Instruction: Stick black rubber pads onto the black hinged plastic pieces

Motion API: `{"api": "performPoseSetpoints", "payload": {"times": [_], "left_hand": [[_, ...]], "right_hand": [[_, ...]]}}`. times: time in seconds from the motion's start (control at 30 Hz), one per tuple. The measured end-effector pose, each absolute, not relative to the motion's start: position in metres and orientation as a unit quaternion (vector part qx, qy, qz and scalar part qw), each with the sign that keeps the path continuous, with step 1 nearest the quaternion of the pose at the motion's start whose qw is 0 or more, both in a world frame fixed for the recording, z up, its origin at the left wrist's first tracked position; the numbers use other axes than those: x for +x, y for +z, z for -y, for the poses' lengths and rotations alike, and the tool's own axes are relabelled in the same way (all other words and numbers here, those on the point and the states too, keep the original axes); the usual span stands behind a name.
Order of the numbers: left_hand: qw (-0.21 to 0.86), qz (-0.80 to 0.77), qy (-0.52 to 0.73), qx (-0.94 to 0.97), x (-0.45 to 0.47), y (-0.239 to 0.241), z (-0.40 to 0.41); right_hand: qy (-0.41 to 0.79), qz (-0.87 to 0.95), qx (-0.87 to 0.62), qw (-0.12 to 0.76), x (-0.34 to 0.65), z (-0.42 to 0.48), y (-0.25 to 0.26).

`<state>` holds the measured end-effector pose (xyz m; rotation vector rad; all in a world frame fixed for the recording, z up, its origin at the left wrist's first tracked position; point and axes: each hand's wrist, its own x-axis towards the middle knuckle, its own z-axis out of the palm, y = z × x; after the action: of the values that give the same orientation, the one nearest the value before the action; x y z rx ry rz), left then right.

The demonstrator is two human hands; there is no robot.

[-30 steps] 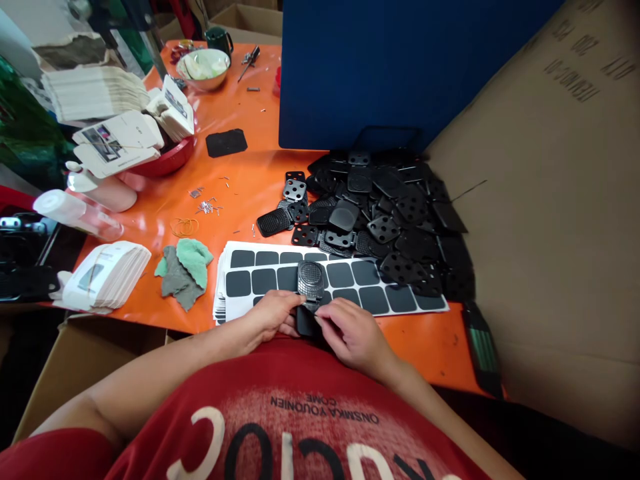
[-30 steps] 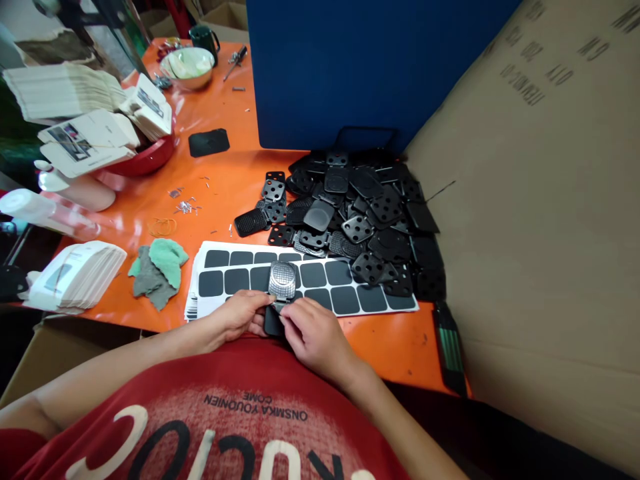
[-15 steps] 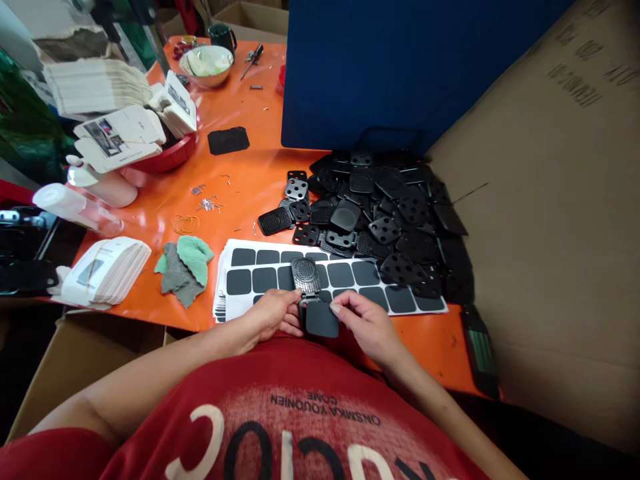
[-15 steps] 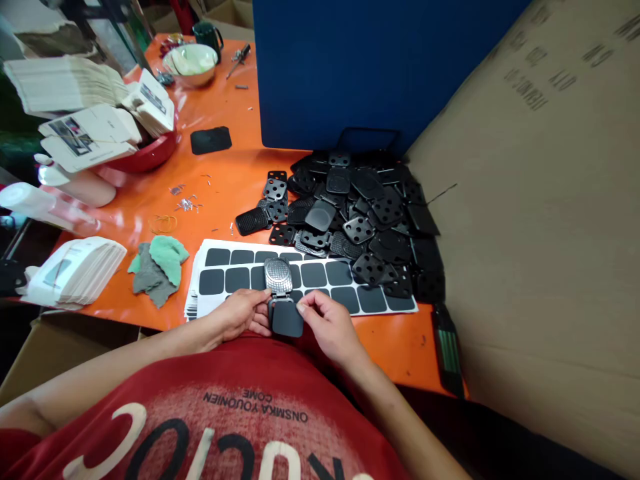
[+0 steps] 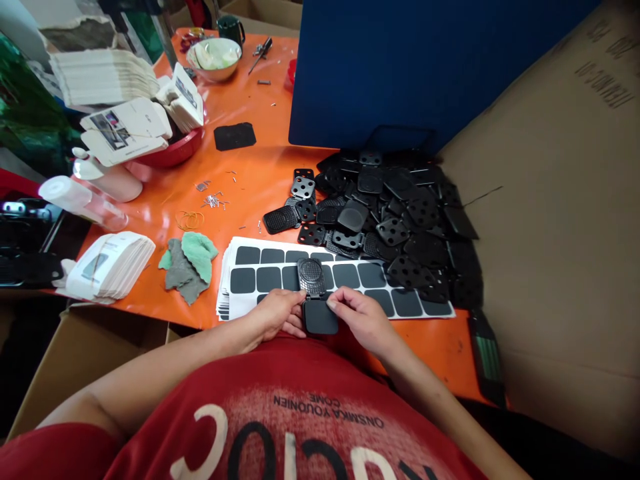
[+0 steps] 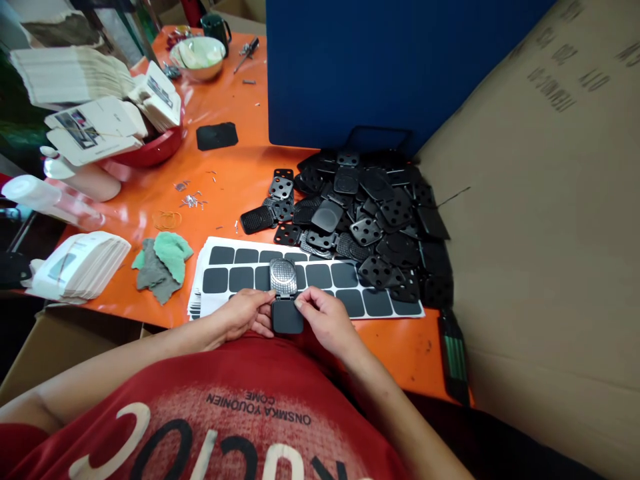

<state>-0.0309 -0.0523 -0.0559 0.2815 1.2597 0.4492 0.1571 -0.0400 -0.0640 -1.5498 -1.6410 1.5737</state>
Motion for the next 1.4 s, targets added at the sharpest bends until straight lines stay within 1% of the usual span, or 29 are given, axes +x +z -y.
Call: {"api": "performPoseSetpoints", "payload": {"times": [0.5,1.4], "left_hand": [[0.774,-0.578,0.219,0.138,-0.0322,-0.0608,0.053],[0.781,-0.569,0.211,0.15,-0.0332,-0.0567,0.0544]], "right_hand": [[0.557,0.588,-0.559,0.179,0.1545,0.0397,-0.064],[0.477,0.647,-0.575,0.151,0.1486,0.0442,-0.062]]}}
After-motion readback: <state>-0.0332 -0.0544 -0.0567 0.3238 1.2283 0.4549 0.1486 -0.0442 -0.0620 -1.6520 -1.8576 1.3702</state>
